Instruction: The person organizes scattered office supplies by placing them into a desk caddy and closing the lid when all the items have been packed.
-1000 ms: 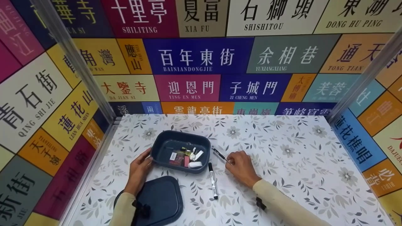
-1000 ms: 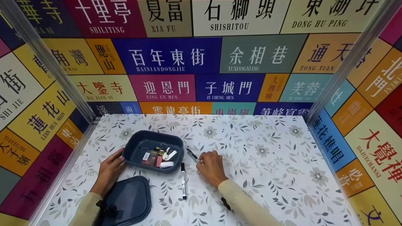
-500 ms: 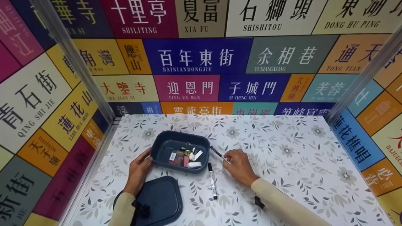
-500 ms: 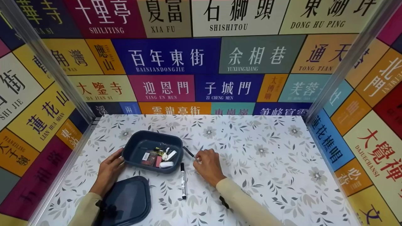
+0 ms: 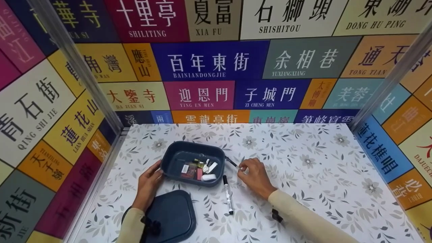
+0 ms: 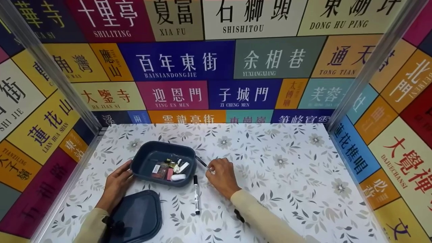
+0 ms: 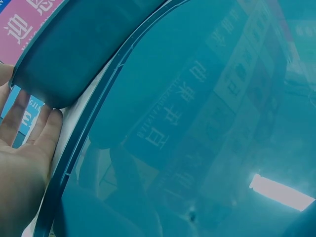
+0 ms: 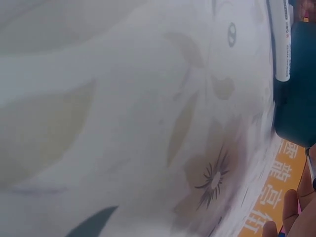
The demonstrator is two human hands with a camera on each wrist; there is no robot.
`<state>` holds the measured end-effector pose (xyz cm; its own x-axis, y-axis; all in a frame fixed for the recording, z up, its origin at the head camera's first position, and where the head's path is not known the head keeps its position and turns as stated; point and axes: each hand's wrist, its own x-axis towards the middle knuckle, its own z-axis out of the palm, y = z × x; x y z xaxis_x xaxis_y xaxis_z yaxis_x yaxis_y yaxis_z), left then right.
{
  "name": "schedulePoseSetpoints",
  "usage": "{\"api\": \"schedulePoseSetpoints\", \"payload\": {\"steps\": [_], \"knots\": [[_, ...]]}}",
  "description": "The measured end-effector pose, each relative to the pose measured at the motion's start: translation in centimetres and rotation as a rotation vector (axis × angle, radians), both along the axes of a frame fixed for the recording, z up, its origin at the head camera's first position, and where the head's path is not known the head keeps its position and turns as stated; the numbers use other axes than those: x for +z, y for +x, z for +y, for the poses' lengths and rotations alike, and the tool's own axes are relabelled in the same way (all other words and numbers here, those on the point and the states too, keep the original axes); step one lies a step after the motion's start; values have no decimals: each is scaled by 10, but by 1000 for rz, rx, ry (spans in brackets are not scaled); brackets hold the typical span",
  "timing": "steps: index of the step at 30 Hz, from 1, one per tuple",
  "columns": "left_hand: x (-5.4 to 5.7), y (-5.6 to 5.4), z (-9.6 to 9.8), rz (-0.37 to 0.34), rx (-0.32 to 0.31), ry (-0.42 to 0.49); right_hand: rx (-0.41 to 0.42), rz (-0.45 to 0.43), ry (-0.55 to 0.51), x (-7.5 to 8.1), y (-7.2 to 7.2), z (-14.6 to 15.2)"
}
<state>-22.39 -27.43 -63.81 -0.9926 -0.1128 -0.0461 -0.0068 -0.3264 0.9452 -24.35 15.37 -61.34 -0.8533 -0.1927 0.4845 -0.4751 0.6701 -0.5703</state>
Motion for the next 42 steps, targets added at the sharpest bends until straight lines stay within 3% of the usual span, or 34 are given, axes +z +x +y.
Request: {"api": "schedulePoseSetpoints", "payload": {"steps": [17, 42], "knots": [[-3, -2, 1, -15, 22, 23, -37, -41, -62, 7, -5, -7], [-3, -4, 1, 10, 26, 22, 85, 40, -87, 17, -13, -30]]}}
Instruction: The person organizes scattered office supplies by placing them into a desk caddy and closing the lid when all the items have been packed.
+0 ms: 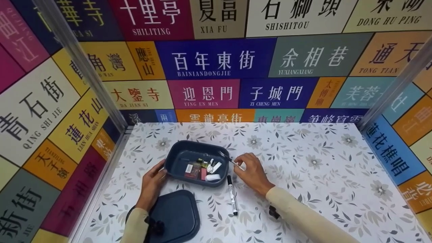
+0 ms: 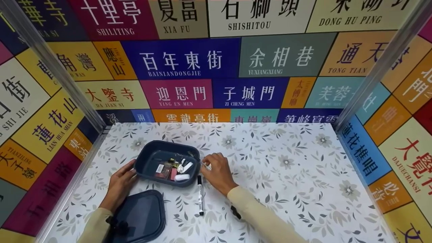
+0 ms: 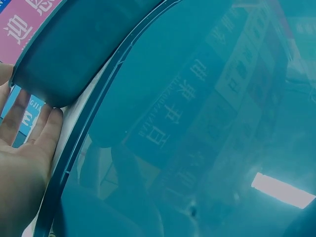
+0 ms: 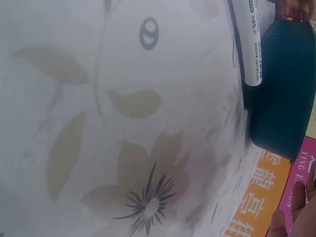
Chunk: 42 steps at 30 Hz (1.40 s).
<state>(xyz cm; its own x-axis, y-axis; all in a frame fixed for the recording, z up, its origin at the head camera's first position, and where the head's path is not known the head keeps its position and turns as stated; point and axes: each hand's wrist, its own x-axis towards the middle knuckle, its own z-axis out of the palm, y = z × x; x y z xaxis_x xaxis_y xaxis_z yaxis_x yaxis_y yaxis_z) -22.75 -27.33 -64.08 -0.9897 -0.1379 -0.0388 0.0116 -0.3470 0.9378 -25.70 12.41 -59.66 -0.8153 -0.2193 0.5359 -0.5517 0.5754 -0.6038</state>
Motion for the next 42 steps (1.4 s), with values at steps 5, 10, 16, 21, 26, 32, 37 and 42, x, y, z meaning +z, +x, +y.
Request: {"api": "schedulePoseSetpoints", "payload": {"steps": [5, 10, 16, 21, 26, 32, 37, 42], "knots": [[0, 1, -1, 4, -10, -1, 28, 34, -2, 0, -2, -5], [0, 1, -2, 8, -10, -17, 45, 41, 13, 2, -4, -10], [0, 1, -3, -3, -11, -52, 56, 9, 16, 5, -6, -18], [-1, 1, -5, 5, -8, -90, 65, 26, 25, 6, -8, -24], [0, 2, -4, 6, -3, -90, 78, 44, 32, 6, -10, -29], [1, 1, -2, 4, 3, -90, 91, 71, 43, 5, -14, -34], [2, 1, -2, -5, -1, -80, 95, 90, 41, 4, -17, -40], [1, 1, -2, -10, 7, -81, 99, 92, 43, 5, -20, -46]]}}
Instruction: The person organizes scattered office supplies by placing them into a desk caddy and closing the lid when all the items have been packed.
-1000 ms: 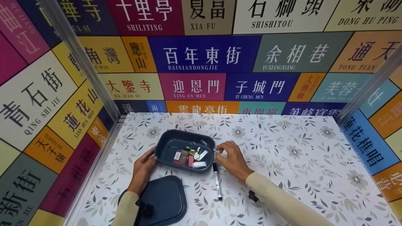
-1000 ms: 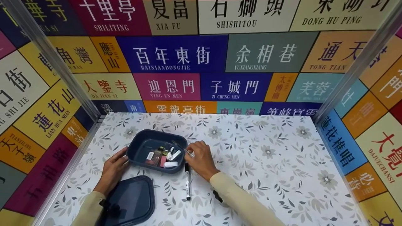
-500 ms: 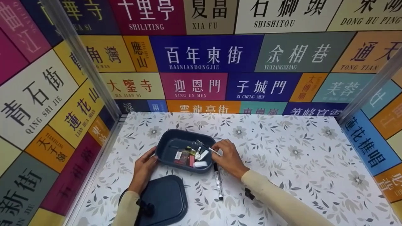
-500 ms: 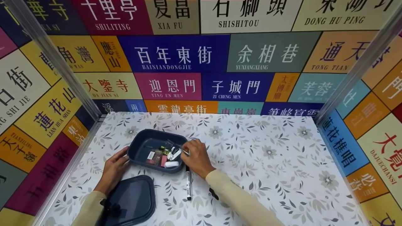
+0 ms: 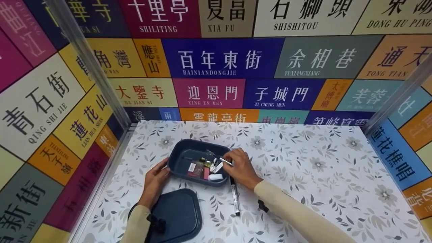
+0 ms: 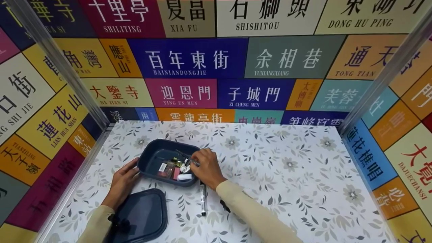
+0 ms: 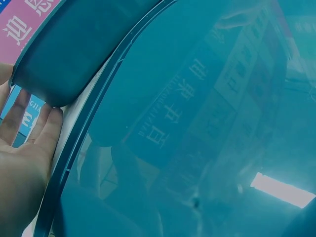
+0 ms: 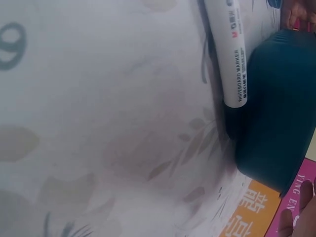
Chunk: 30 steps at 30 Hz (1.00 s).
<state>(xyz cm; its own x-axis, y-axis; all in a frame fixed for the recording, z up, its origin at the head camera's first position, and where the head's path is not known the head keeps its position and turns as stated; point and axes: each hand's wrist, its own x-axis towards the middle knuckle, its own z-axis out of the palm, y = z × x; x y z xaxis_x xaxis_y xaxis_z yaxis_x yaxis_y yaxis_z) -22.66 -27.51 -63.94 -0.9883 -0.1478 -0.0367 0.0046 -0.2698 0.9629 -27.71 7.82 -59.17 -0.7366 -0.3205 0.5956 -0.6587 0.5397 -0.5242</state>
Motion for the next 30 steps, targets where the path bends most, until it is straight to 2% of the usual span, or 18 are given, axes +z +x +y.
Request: {"api": "schedulePoseSetpoints", "payload": {"steps": [9, 17, 23, 30], "knots": [[0, 0, 0, -10, 1, -22, 9, -20, 25, 3, -4, -12], [-2, 0, -1, -1, -9, -19, -6, 0, 31, 1, -10, -18], [-2, 0, -2, 15, -9, -26, -31, -24, 67, -1, -16, -23], [-2, 0, -3, 11, -7, -13, -45, -15, 92, 3, -24, -32]]}}
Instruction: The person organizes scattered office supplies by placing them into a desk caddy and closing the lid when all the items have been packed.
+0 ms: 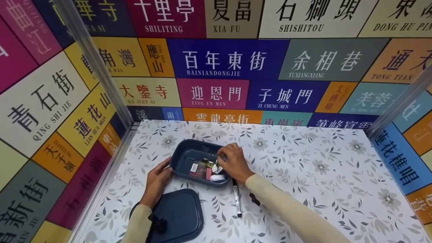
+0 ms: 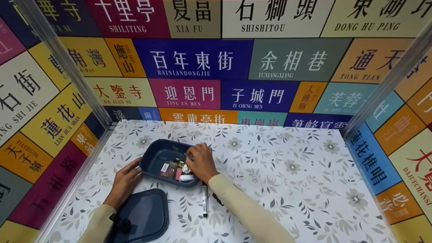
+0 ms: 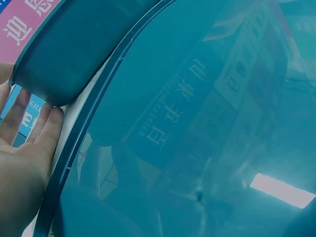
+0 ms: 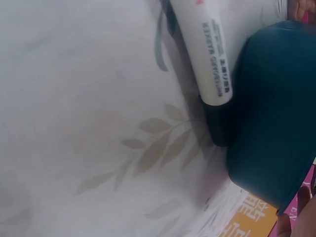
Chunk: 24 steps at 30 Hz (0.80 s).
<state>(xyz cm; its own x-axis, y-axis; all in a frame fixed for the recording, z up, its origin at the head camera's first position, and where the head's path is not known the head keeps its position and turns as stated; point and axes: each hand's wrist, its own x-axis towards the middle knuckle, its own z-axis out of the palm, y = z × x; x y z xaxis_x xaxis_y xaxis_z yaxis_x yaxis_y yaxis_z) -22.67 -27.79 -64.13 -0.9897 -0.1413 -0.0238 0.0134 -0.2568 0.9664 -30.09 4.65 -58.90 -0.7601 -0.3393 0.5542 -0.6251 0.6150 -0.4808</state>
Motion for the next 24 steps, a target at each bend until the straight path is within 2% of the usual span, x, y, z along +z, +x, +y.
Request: {"api": "schedulePoseSetpoints", "payload": {"steps": [8, 13, 19, 24], "knots": [[-1, -1, 0, -25, -10, 28, -24, 24, -39, 6, -1, -2], [1, 1, 0, -12, -6, 13, -31, 33, -48, 4, 2, 7], [1, 3, 1, 9, -4, -20, -51, -8, -60, 1, 7, 20], [2, 1, 1, 15, -9, -2, -60, 2, -91, -2, 12, 30]]}}
